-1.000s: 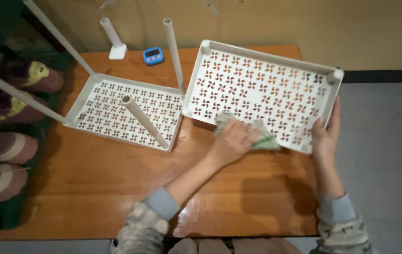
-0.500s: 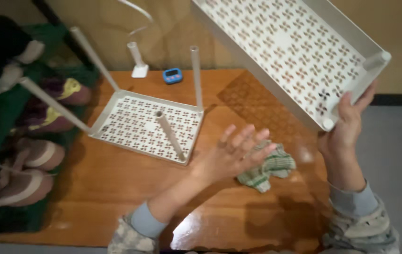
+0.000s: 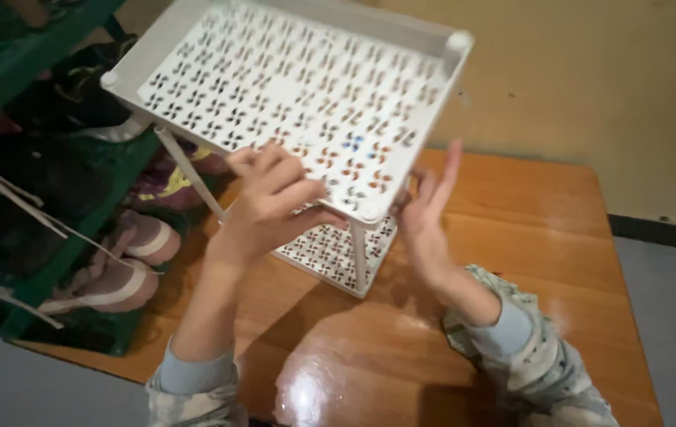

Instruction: The person wipes the perforated plastic trays and white tube legs of a shoe rack with a green cloth, then snaps the trays onto the tubes to assemble a two-tier rack. They then carry the assembled rack aside, place shoes on the table, and handle and pair several shoes, moving some toward the rack.

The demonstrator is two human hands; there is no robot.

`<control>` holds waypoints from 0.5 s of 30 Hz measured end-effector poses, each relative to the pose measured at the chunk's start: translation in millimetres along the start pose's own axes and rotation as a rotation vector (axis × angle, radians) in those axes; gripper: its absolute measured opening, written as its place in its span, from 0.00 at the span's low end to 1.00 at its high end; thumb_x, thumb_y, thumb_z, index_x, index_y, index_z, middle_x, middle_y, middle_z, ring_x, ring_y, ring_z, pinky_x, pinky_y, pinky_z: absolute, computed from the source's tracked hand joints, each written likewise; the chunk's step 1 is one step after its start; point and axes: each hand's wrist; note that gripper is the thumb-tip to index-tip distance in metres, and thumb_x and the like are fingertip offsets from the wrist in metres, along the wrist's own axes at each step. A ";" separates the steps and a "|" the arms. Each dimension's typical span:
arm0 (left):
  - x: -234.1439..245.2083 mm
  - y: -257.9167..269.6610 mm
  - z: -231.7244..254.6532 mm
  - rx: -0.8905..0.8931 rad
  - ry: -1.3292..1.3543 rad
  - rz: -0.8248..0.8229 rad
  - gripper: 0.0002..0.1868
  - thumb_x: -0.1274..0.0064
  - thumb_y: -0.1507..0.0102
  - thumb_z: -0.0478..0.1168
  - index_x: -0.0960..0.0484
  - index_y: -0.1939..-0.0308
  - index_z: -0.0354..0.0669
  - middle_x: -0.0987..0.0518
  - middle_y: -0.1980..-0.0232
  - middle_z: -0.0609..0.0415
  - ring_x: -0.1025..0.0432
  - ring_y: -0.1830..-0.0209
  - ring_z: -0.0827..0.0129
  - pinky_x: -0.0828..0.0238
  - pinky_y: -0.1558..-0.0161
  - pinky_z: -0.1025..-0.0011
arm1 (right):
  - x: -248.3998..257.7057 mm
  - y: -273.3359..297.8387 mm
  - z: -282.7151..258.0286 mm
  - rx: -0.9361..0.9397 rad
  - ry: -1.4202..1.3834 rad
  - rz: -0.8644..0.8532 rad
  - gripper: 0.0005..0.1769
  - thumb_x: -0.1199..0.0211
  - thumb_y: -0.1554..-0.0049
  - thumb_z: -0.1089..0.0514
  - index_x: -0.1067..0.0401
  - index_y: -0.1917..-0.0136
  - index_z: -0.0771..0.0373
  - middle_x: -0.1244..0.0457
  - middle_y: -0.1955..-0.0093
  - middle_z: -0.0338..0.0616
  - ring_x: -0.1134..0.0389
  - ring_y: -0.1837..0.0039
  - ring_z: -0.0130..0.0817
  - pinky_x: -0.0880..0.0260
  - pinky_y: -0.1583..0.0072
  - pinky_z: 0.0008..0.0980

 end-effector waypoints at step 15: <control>-33.3 17.9 -13.2 0.088 0.114 -0.048 0.22 0.31 0.46 0.59 0.20 0.65 0.48 0.30 0.63 0.60 0.36 0.54 0.63 0.52 0.46 0.58 | 6.6 76.6 57.2 -0.334 -0.016 0.047 0.36 0.46 0.36 0.72 0.63 0.26 0.54 0.36 0.39 0.59 0.32 0.39 0.40 0.26 0.39 0.42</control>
Point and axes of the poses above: each hand's wrist, its own y-axis away from the middle knuckle, its own x-axis out of the back of the hand, z = x × y
